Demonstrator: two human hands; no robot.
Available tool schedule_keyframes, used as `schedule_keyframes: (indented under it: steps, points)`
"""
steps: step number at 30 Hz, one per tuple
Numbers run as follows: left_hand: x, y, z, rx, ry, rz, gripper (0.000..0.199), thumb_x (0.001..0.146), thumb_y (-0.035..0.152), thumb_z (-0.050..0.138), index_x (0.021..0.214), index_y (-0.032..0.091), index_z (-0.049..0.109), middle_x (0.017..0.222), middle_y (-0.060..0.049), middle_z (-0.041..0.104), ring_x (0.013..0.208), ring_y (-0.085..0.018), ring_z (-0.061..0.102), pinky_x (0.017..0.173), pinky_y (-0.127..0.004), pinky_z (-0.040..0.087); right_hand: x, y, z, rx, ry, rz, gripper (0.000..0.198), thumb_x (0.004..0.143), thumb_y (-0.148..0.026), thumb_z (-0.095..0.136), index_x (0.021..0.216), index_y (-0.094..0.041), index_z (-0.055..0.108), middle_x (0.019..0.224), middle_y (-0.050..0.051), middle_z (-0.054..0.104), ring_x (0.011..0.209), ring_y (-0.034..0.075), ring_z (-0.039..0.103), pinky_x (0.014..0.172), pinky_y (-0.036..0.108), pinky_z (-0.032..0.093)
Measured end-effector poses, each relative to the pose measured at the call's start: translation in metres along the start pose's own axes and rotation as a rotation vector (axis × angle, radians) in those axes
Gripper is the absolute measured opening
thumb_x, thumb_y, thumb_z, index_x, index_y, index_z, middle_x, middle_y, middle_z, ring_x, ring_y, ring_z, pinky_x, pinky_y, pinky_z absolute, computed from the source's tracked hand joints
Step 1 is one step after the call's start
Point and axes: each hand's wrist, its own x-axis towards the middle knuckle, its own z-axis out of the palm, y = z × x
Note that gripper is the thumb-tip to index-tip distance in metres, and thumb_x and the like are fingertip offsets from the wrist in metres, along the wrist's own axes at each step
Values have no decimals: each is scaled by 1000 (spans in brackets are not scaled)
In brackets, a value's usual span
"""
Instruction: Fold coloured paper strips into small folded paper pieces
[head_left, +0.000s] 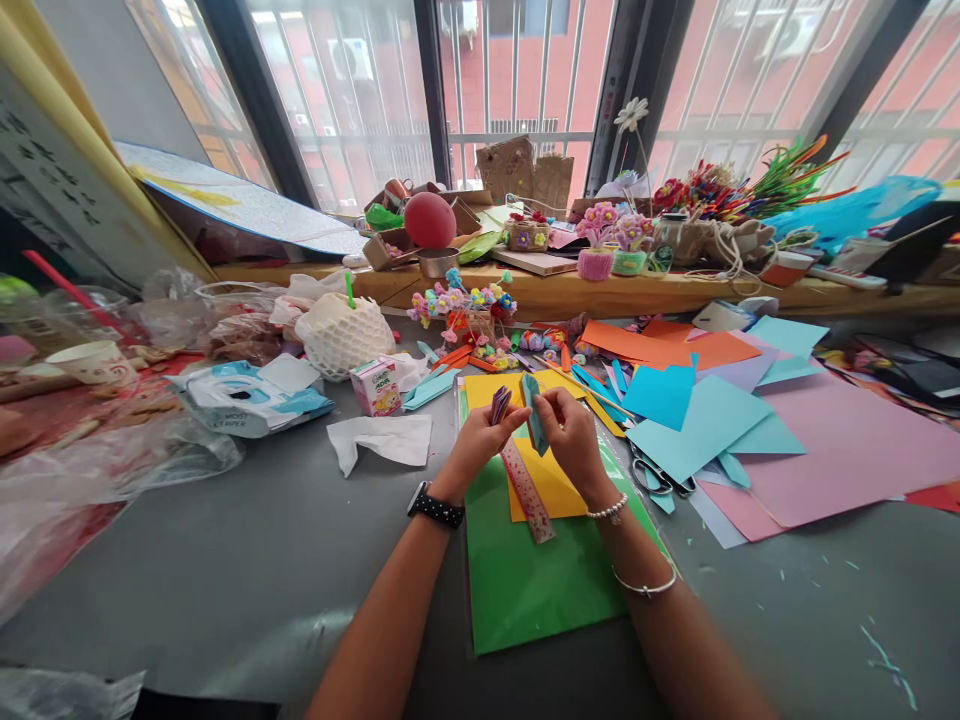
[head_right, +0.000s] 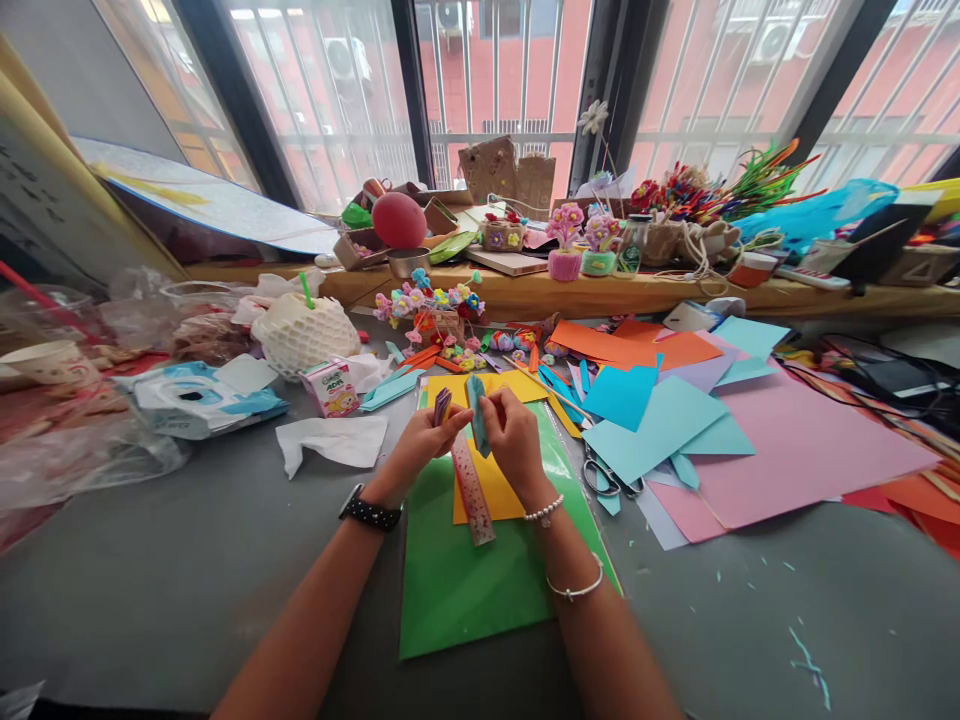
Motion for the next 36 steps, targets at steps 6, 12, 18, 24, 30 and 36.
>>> schedule_keyframes:
  steps: [6,12,18,24,30,36]
  points:
    - [-1,1,1,-27,1,-25,35,66,46,53,56,14,44,36,9,27,34,-2,23,37,-19,17,-1,1,2,-2,3,17,23,80,-33,41,63,-17,43,49,-5,42,44,8,38,44,19,29]
    - [-1,2,2,88,39,32,33,68,41,50,51,15,40,41,7,27,39,-3,24,39,-19,19,-1,2,3,-49,25,11,23,80,-33,41,64,-17,43,51,-4,44,45,8,40,45,20,30]
    - [0,0,2,266,211,89,29,67,33,48,48,16,35,48,5,28,47,-5,26,44,-20,23,-2,3,6,-69,-37,0,18,79,-31,42,69,-17,48,55,-2,50,49,10,46,48,20,33]
    - [0,-2,2,325,252,115,28,66,35,49,48,16,37,48,5,33,47,-6,31,45,-20,26,-1,5,6,3,-74,40,14,76,-28,46,70,-16,49,59,0,55,50,10,49,48,20,36]
    - [0,-3,2,410,293,133,28,69,34,46,48,16,39,48,4,39,47,-7,37,46,-20,28,-2,3,8,11,-87,20,13,76,-28,47,70,-16,51,60,1,56,50,10,51,48,19,38]
    - [0,-5,-2,578,415,121,23,70,31,46,54,15,51,51,1,49,51,-10,45,49,-20,30,8,12,-3,-26,-124,66,21,76,-32,46,66,-15,55,59,3,60,51,12,54,49,21,39]
